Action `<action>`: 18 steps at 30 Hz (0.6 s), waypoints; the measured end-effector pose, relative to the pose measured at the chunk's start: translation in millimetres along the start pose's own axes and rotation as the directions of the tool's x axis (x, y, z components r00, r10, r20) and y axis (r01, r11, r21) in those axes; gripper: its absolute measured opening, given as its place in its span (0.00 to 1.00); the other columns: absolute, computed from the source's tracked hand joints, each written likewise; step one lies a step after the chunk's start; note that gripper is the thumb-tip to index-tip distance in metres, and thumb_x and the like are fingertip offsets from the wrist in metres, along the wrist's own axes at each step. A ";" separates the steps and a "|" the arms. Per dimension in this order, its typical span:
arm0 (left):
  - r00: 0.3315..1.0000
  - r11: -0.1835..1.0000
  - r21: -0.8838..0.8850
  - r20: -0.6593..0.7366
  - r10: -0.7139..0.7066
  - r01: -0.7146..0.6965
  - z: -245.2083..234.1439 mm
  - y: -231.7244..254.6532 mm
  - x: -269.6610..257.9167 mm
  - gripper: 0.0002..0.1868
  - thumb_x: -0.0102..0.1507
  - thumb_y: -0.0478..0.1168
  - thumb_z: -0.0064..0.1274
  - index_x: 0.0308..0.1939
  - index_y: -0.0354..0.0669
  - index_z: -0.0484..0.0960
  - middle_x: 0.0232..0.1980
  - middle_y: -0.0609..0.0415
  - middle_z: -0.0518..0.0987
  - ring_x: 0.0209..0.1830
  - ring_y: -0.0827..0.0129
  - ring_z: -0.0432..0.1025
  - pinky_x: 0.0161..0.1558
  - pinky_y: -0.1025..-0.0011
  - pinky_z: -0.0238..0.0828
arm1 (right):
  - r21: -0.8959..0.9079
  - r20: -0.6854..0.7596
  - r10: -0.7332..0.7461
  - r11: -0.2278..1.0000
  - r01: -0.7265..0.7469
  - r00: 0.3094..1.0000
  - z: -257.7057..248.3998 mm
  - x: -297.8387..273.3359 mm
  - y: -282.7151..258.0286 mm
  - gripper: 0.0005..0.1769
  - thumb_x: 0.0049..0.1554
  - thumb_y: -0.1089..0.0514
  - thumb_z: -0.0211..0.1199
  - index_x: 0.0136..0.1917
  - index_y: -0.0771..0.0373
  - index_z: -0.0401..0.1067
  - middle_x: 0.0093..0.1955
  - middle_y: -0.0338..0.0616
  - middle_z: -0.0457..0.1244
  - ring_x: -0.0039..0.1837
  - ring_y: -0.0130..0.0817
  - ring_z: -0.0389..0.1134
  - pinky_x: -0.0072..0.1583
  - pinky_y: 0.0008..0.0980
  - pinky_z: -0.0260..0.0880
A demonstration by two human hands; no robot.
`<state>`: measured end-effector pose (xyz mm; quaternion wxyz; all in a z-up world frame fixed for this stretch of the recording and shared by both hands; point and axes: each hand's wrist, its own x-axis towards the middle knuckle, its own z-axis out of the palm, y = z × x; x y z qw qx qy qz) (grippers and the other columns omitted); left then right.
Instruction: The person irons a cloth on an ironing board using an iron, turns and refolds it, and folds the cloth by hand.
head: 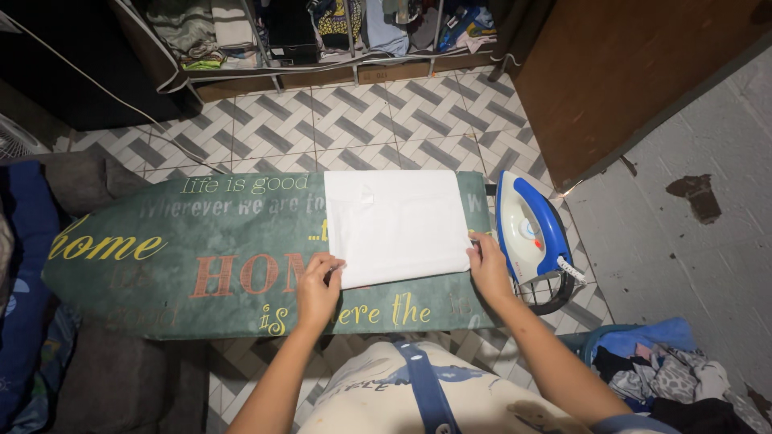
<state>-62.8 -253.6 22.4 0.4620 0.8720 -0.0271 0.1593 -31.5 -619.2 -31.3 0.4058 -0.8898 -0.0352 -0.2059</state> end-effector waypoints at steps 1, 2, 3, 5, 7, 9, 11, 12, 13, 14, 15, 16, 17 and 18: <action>1.000 1.000 -0.001 0.000 -0.002 0.002 -1.8 1.1 -1.8 0.08 0.60 0.31 0.55 0.42 0.39 0.86 0.48 0.52 0.80 0.39 0.63 0.77 0.43 0.69 0.74 | -0.001 0.002 0.000 1.000 0.000 1.000 -4.8 0.0 0.5 0.18 0.58 0.64 0.63 0.61 0.66 0.70 0.47 0.54 0.65 0.48 0.46 0.68 0.51 0.41 0.70; 0.995 0.995 0.023 0.023 -0.098 0.098 -3.9 1.9 -5.3 0.08 0.60 0.33 0.56 0.42 0.41 0.86 0.47 0.54 0.81 0.37 0.63 0.77 0.41 0.69 0.74 | -0.007 0.102 0.149 0.989 -0.150 0.984 -11.5 -0.7 0.6 0.19 0.56 0.62 0.66 0.61 0.66 0.70 0.43 0.52 0.66 0.44 0.43 0.68 0.50 0.39 0.70; 0.979 0.979 0.050 0.043 -0.198 0.196 -6.0 2.3 -9.6 0.08 0.60 0.34 0.57 0.43 0.42 0.87 0.47 0.56 0.82 0.34 0.62 0.77 0.40 0.69 0.74 | -0.028 0.203 0.295 0.955 -0.296 0.934 -16.6 -3.5 -0.7 0.21 0.55 0.60 0.68 0.61 0.65 0.70 0.39 0.50 0.66 0.40 0.41 0.68 0.48 0.38 0.70; 0.985 0.983 0.078 0.029 -0.172 0.169 -8.1 2.7 -14.7 0.09 0.60 0.35 0.57 0.43 0.43 0.87 0.47 0.56 0.82 0.36 0.62 0.77 0.40 0.68 0.73 | -0.020 0.243 0.319 0.946 -0.325 0.916 -24.4 -5.0 -2.5 0.24 0.52 0.60 0.70 0.60 0.65 0.70 0.38 0.48 0.66 0.39 0.39 0.67 0.46 0.37 0.70; 0.989 0.984 0.107 0.015 -0.145 0.143 -6.8 5.1 -18.0 0.09 0.60 0.35 0.57 0.43 0.44 0.87 0.48 0.56 0.82 0.37 0.62 0.77 0.40 0.67 0.73 | -0.011 0.284 0.342 0.935 -0.353 0.896 -26.4 -5.8 -2.9 0.26 0.49 0.59 0.71 0.60 0.66 0.69 0.37 0.46 0.66 0.38 0.37 0.66 0.44 0.36 0.69; 0.994 0.984 0.137 -0.031 -0.106 0.110 -0.5 8.7 -14.7 0.11 0.58 0.38 0.60 0.44 0.45 0.87 0.49 0.55 0.81 0.39 0.62 0.77 0.41 0.67 0.74 | 0.007 0.326 0.316 0.942 -0.337 0.891 -24.5 -3.7 -2.6 0.23 0.51 0.58 0.72 0.57 0.67 0.69 0.37 0.43 0.66 0.39 0.32 0.67 0.45 0.32 0.70; 0.993 0.983 0.143 -0.018 -0.113 0.115 -0.6 9.0 -11.2 0.10 0.59 0.37 0.59 0.44 0.45 0.87 0.50 0.56 0.82 0.40 0.61 0.77 0.42 0.66 0.74 | 0.007 0.313 0.323 0.940 -0.342 0.893 -23.5 -3.1 -4.0 0.21 0.53 0.58 0.71 0.57 0.67 0.69 0.37 0.44 0.65 0.39 0.33 0.65 0.45 0.32 0.68; 0.993 0.982 0.146 -0.003 -0.117 0.116 -0.1 8.9 -10.7 0.10 0.59 0.37 0.58 0.44 0.45 0.87 0.51 0.56 0.82 0.41 0.61 0.77 0.43 0.65 0.74 | 0.006 0.295 0.331 0.938 -0.348 0.897 -24.2 -2.6 -5.4 0.20 0.55 0.58 0.70 0.57 0.67 0.69 0.36 0.45 0.64 0.39 0.33 0.64 0.45 0.33 0.67; 0.993 0.982 0.147 -0.005 -0.119 0.118 -2.6 8.1 -12.1 0.10 0.59 0.37 0.58 0.44 0.45 0.87 0.51 0.56 0.82 0.41 0.61 0.77 0.43 0.65 0.74 | 0.006 0.298 0.329 0.938 -0.346 0.896 -27.4 -3.5 -7.0 0.20 0.55 0.58 0.70 0.57 0.67 0.69 0.36 0.45 0.64 0.39 0.33 0.64 0.45 0.33 0.67; 0.997 0.988 0.131 -0.022 -0.074 0.076 -6.7 7.1 -14.8 0.11 0.59 0.37 0.58 0.45 0.45 0.88 0.52 0.55 0.82 0.43 0.60 0.77 0.44 0.65 0.74 | -0.001 0.313 0.330 0.938 -0.347 0.891 -33.2 -5.5 -8.2 0.20 0.56 0.58 0.68 0.58 0.67 0.67 0.35 0.46 0.62 0.38 0.34 0.63 0.44 0.34 0.66; 0.999 0.993 0.115 -0.037 -0.028 0.032 -9.4 6.9 -18.3 0.11 0.60 0.37 0.58 0.46 0.45 0.88 0.53 0.54 0.81 0.45 0.58 0.77 0.45 0.65 0.74 | -0.008 0.326 0.333 0.937 -0.349 0.885 -36.3 -7.5 -9.6 0.20 0.57 0.58 0.66 0.60 0.66 0.66 0.33 0.46 0.61 0.37 0.35 0.62 0.43 0.35 0.65; 0.999 0.993 0.116 -0.037 -0.029 0.033 -12.5 7.6 -24.4 0.11 0.60 0.37 0.58 0.46 0.45 0.88 0.53 0.54 0.81 0.45 0.58 0.77 0.45 0.65 0.74 | -0.008 0.327 0.334 0.937 -0.350 0.884 -37.8 -11.1 -11.2 0.20 0.57 0.58 0.66 0.60 0.66 0.66 0.33 0.46 0.61 0.37 0.35 0.62 0.43 0.35 0.65; 0.993 0.988 0.115 0.028 -0.111 0.107 -17.6 8.8 -34.2 0.11 0.60 0.38 0.57 0.46 0.46 0.88 0.52 0.55 0.82 0.41 0.60 0.78 0.44 0.65 0.75 | -0.005 0.353 0.296 0.949 -0.314 0.888 -41.4 -19.3 -13.0 0.20 0.56 0.57 0.66 0.59 0.66 0.66 0.33 0.45 0.62 0.36 0.36 0.63 0.43 0.36 0.66; 0.977 0.976 0.120 0.093 -0.191 0.180 -21.4 10.5 -43.4 0.11 0.61 0.39 0.56 0.47 0.47 0.87 0.51 0.56 0.82 0.38 0.61 0.79 0.42 0.66 0.75 | -0.002 0.378 0.258 0.961 -0.278 0.889 -44.5 -28.2 -15.4 0.21 0.56 0.56 0.65 0.59 0.65 0.66 0.33 0.44 0.62 0.36 0.38 0.64 0.43 0.37 0.67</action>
